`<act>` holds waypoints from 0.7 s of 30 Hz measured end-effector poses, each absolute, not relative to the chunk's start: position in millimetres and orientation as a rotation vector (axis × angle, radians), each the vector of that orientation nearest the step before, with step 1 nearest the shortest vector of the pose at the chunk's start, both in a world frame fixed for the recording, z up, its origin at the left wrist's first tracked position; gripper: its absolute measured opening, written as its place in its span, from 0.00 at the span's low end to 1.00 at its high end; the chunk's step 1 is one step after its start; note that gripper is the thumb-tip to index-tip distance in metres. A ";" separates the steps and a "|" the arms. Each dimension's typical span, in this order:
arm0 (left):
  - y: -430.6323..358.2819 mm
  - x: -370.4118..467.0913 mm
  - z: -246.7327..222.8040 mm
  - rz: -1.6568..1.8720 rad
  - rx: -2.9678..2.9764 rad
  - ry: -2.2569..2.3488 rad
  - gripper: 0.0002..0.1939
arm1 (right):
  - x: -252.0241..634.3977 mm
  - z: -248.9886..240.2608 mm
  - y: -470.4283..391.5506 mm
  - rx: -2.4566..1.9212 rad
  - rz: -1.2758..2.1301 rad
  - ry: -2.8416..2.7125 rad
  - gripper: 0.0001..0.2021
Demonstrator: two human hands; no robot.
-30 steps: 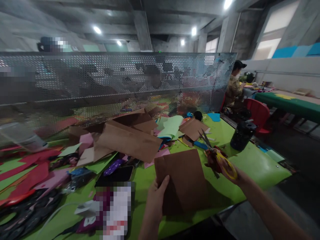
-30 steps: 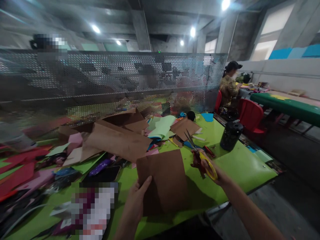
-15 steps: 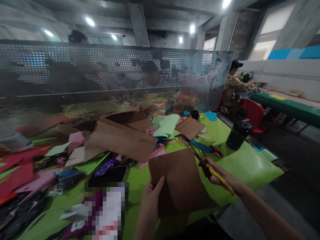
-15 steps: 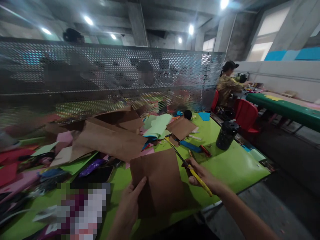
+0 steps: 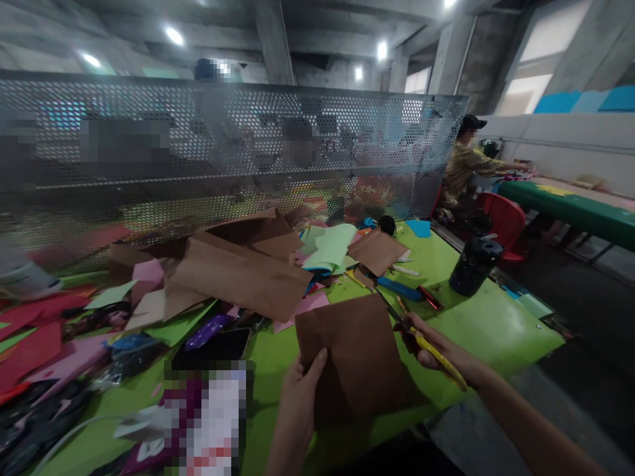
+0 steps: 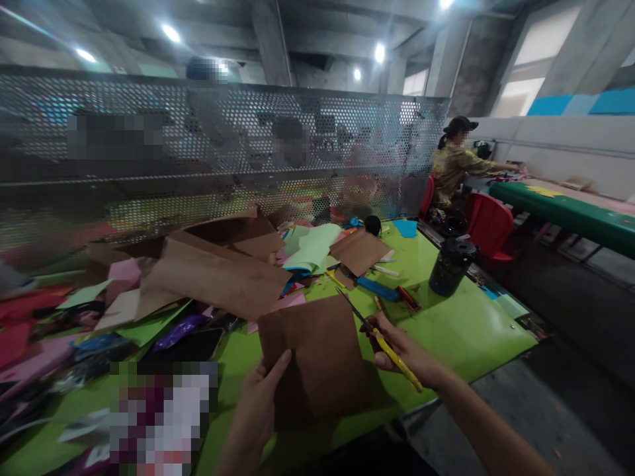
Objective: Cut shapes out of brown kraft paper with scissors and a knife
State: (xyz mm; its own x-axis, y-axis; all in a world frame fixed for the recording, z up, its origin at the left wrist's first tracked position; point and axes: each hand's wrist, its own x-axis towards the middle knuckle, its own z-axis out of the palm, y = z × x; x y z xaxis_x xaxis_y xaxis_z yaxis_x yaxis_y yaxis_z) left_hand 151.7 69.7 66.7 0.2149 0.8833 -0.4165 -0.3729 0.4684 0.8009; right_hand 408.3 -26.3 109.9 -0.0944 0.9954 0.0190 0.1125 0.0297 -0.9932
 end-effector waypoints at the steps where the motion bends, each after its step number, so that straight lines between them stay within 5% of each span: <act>1: 69.5 151.8 67.0 0.951 0.624 0.999 0.24 | 408.4 109.8 -25.8 -1.228 1.201 -1.377 0.38; 21: 66.9 152.6 67.9 0.895 0.680 1.037 0.25 | 407.6 100.6 -23.1 -1.212 1.212 -1.248 0.28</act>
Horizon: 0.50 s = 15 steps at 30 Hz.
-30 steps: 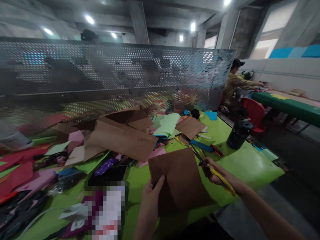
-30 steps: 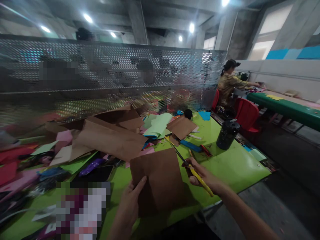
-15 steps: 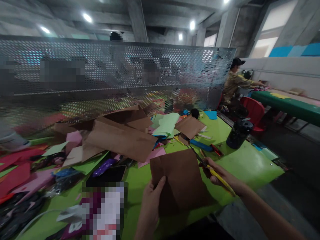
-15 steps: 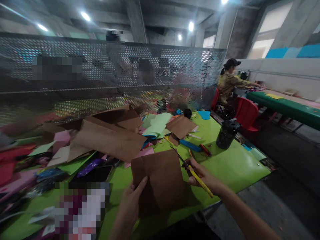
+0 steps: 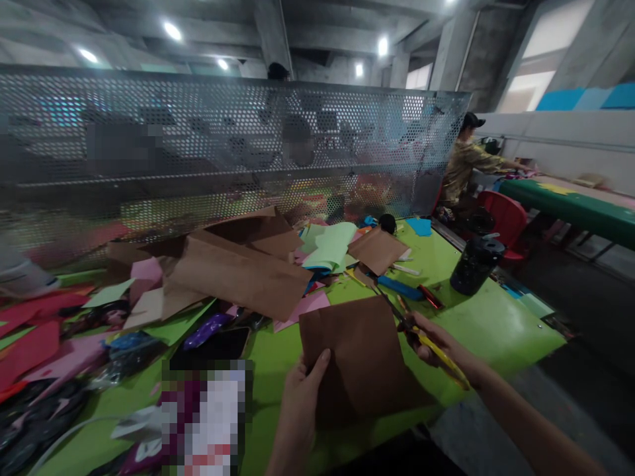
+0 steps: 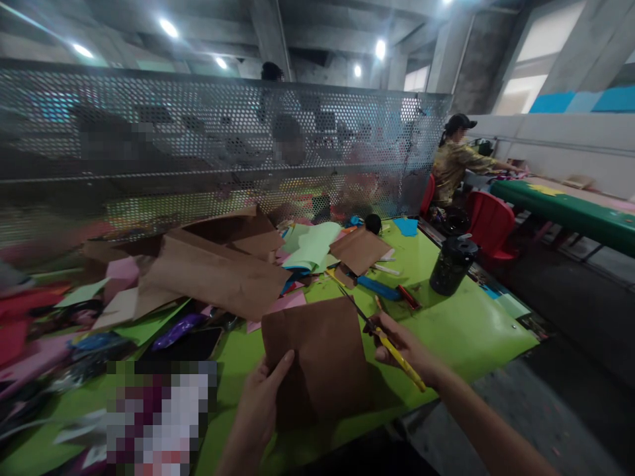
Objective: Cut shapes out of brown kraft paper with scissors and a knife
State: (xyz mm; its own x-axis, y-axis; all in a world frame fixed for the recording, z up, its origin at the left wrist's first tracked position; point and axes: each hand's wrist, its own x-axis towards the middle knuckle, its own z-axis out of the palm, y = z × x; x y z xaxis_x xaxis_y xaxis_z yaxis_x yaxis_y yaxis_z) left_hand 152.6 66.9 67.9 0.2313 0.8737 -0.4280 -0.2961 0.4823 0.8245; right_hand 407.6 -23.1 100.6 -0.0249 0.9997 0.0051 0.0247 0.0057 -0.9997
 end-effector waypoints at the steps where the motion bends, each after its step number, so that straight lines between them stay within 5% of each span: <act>1: 67.1 152.8 67.4 0.894 0.677 1.038 0.25 | 406.8 102.3 -22.8 -1.217 1.221 -1.230 0.28; 15: 71.1 152.7 71.6 0.903 0.681 1.024 0.27 | 416.5 105.4 -25.2 -1.307 1.239 -1.257 0.26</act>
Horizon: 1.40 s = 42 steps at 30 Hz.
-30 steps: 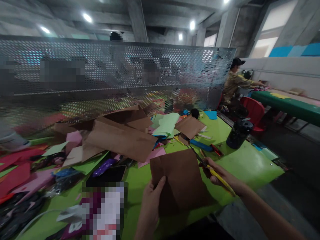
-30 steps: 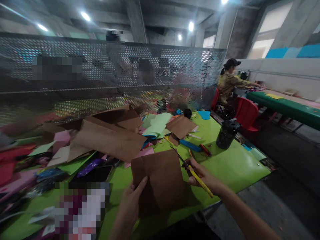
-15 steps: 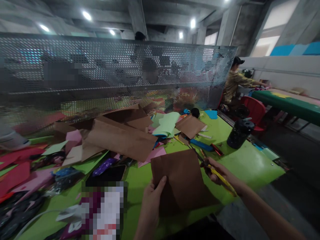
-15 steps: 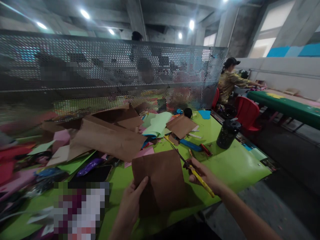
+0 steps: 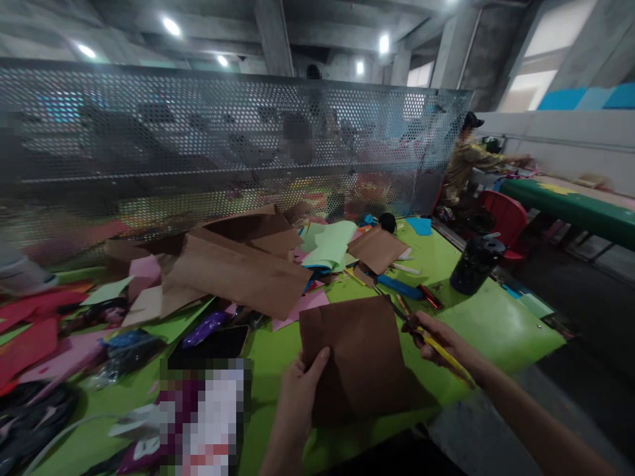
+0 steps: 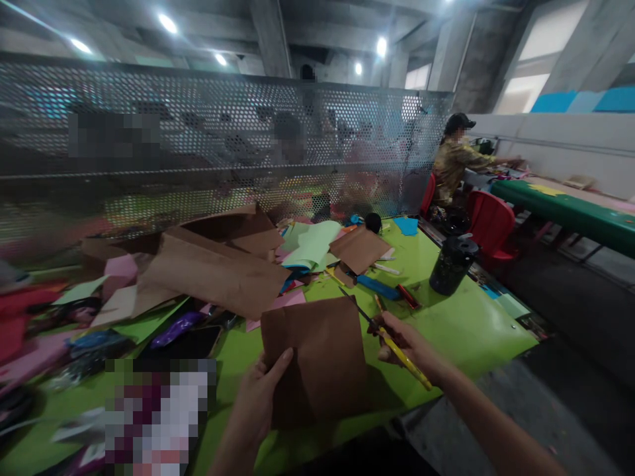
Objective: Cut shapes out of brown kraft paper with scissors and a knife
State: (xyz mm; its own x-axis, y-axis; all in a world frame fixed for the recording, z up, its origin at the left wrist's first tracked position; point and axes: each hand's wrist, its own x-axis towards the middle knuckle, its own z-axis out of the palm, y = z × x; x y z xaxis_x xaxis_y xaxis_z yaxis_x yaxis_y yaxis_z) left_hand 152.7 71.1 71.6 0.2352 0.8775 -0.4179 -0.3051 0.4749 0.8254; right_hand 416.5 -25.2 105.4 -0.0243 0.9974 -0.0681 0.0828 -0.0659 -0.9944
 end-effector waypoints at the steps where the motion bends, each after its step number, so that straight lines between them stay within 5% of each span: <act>1: 71.5 152.6 71.9 0.905 0.681 1.028 0.27 | 417.9 104.7 -25.3 -1.312 1.229 -1.280 0.26; 23: 75.1 144.6 83.1 0.830 0.816 1.042 0.30 | 442.0 104.8 -31.0 -1.471 1.076 -1.541 0.20; 42: 86.9 136.2 81.9 0.763 1.025 1.039 0.29 | 451.6 116.1 -34.8 -1.558 1.025 -1.641 0.24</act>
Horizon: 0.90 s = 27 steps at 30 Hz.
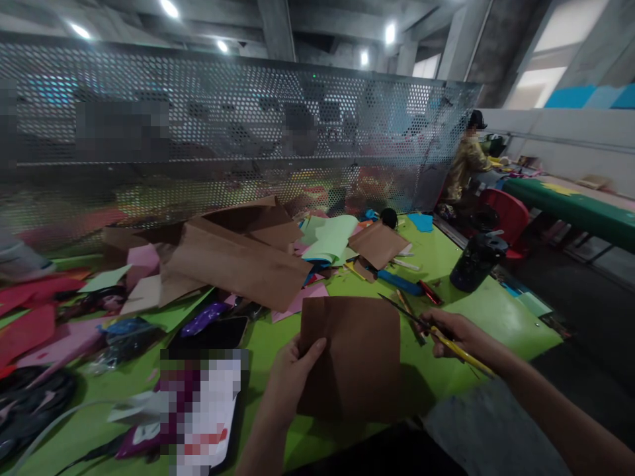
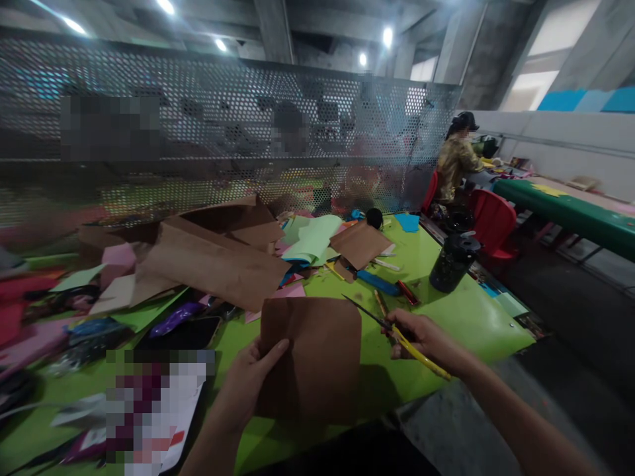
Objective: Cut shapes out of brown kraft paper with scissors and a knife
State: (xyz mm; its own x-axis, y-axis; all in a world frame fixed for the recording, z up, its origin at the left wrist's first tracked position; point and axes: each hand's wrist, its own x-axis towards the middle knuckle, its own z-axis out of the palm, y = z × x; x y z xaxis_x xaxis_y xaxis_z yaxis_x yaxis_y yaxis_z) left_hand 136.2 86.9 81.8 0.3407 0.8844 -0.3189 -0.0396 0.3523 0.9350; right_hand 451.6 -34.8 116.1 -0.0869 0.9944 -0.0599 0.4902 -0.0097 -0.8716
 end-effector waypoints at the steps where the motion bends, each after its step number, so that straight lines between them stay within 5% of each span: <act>1: 87.7 135.6 82.9 0.751 1.034 1.031 0.29 | 452.4 116.0 -34.9 -1.565 1.022 -1.649 0.24; 17: 97.8 140.9 108.8 0.525 1.161 0.719 0.22 | 450.7 135.6 -23.8 -1.414 1.058 -1.866 0.38; 27: 101.3 141.2 123.6 0.363 1.220 0.725 0.20 | 444.3 144.8 -8.0 -1.332 1.199 -1.941 0.32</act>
